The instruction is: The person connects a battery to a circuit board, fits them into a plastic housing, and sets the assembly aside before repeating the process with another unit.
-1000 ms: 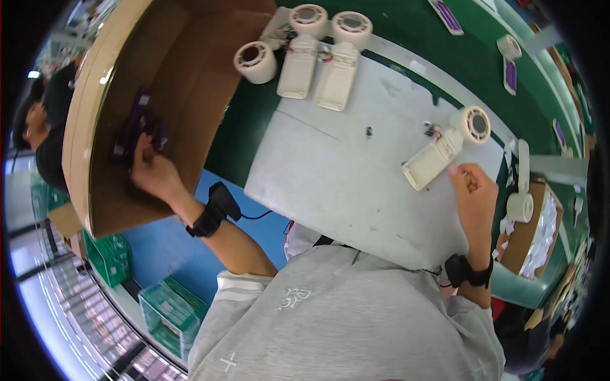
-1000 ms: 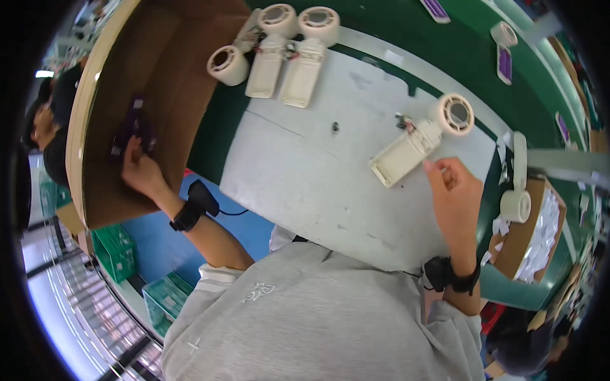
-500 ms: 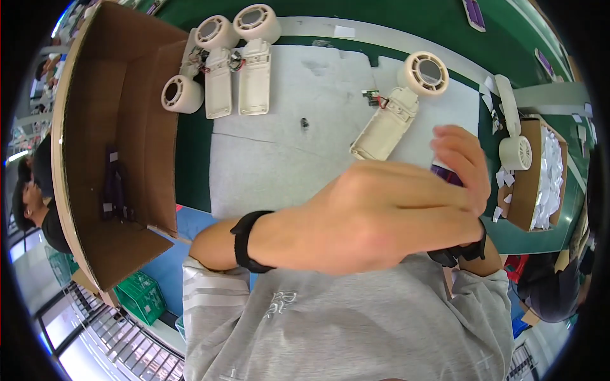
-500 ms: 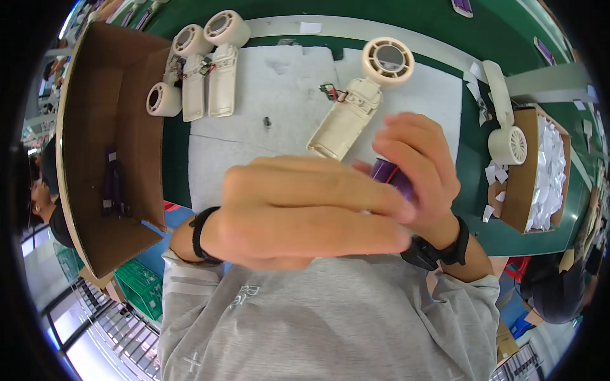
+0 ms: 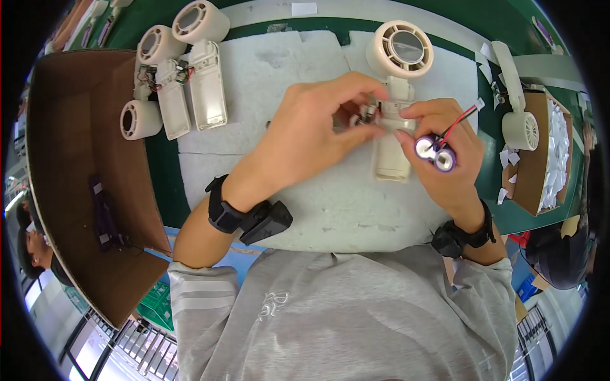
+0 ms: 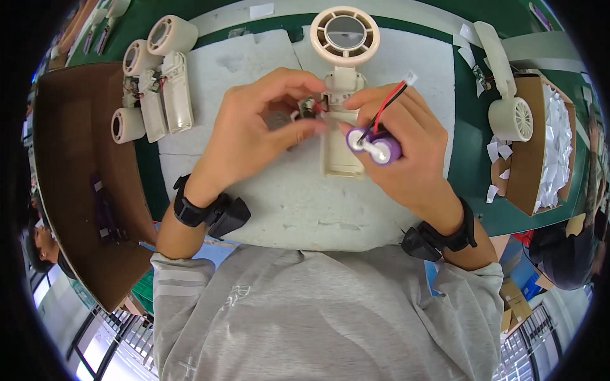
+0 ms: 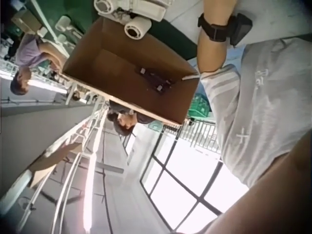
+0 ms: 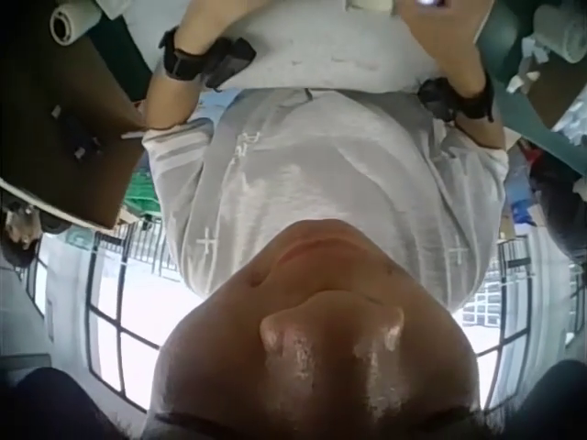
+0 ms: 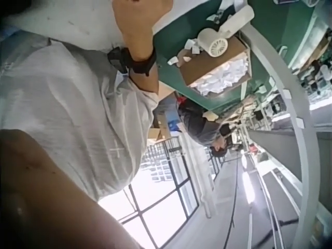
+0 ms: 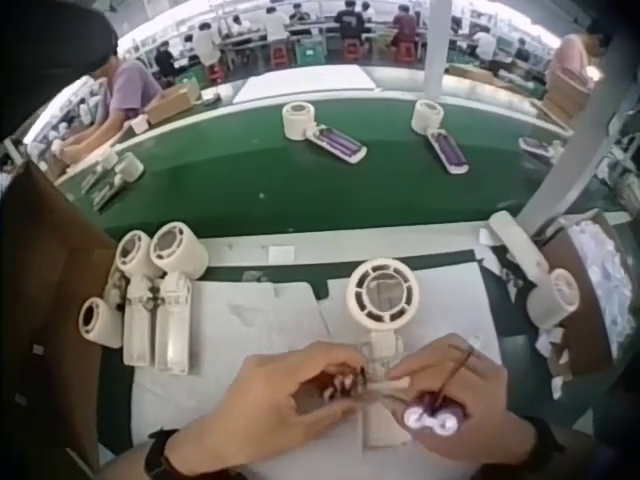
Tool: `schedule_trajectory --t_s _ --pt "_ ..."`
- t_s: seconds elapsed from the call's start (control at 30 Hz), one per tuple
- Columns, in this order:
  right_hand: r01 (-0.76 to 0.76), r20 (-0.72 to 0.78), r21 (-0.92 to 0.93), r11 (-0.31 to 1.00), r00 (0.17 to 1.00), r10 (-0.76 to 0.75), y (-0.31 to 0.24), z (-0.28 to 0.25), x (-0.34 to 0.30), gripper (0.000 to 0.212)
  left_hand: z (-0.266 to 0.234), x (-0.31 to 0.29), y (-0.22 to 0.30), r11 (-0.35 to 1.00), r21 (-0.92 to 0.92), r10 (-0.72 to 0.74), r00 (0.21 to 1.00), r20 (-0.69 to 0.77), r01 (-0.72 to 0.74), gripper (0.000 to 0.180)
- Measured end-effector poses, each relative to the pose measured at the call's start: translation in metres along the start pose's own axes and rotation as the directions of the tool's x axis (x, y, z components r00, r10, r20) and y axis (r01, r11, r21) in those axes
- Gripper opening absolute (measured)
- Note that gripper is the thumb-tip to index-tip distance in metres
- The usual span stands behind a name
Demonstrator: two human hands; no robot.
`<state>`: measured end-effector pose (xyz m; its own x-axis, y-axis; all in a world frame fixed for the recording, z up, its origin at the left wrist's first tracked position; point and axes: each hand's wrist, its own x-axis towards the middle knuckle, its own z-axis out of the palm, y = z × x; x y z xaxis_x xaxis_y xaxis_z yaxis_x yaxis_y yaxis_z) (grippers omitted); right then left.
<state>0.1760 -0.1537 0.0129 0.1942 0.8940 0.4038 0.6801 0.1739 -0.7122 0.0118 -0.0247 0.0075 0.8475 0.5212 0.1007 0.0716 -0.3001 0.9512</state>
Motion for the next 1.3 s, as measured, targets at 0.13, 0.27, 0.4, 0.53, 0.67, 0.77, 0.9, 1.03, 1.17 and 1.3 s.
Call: schedule_trajectory --t_s 0.13,0.27,0.4,0.53,0.67,0.77,0.9,1.03,1.17,1.3 --pt "0.115 0.018 -0.065 0.991 0.993 -0.114 0.006 0.006 0.001 0.029 0.003 -0.002 0.003 0.980 -0.140 -0.136 0.988 0.069 0.145 0.043" --pt "0.077 0.035 -0.076 0.994 0.997 -0.074 0.005 0.007 0.001 0.029 0.002 -0.004 0.002 0.971 -0.178 -0.140 0.981 0.131 0.162 0.042" --pt "-0.028 0.023 -0.100 0.995 0.999 0.030 -0.001 0.008 0.001 0.022 -0.003 -0.004 -0.001 0.996 -0.078 -0.025 0.991 0.133 0.035 0.036" --pt "0.002 0.055 -0.172 0.985 0.998 0.008 -0.004 0.009 0.004 0.021 -0.005 0.002 -0.012 0.930 0.234 0.287 0.958 0.014 -0.282 0.036" --pt "-0.027 0.062 -0.203 0.979 0.997 0.041 -0.005 0.009 0.002 0.021 -0.005 -0.004 -0.012 0.905 0.270 0.325 0.944 0.058 -0.328 0.037" --pt "-0.031 0.057 -0.205 0.978 0.997 0.044 -0.006 0.008 0.002 0.021 0.002 -0.004 -0.007 0.940 0.183 0.281 0.958 0.063 -0.288 0.035" --pt "-0.067 0.040 -0.160 0.985 0.996 0.075 -0.004 0.008 0.001 0.019 0.007 0.001 -0.003 0.960 0.092 0.264 0.964 -0.006 -0.263 0.032" --pt "-0.109 0.051 0.020 0.994 0.993 0.108 0.000 0.001 0.002 0.019 0.005 0.001 -0.003 0.985 0.040 0.170 0.985 0.008 -0.170 0.028" --pt "-0.321 0.093 0.330 0.888 0.947 0.308 -0.002 -0.011 -0.001 0.021 0.000 -0.002 -0.006 0.995 -0.090 0.039 0.997 0.062 -0.034 0.026" --pt "-0.404 0.115 0.389 0.828 0.913 0.391 -0.003 -0.014 0.001 0.022 -0.004 0.000 -0.008 0.969 -0.226 -0.077 0.988 0.131 0.105 0.024"
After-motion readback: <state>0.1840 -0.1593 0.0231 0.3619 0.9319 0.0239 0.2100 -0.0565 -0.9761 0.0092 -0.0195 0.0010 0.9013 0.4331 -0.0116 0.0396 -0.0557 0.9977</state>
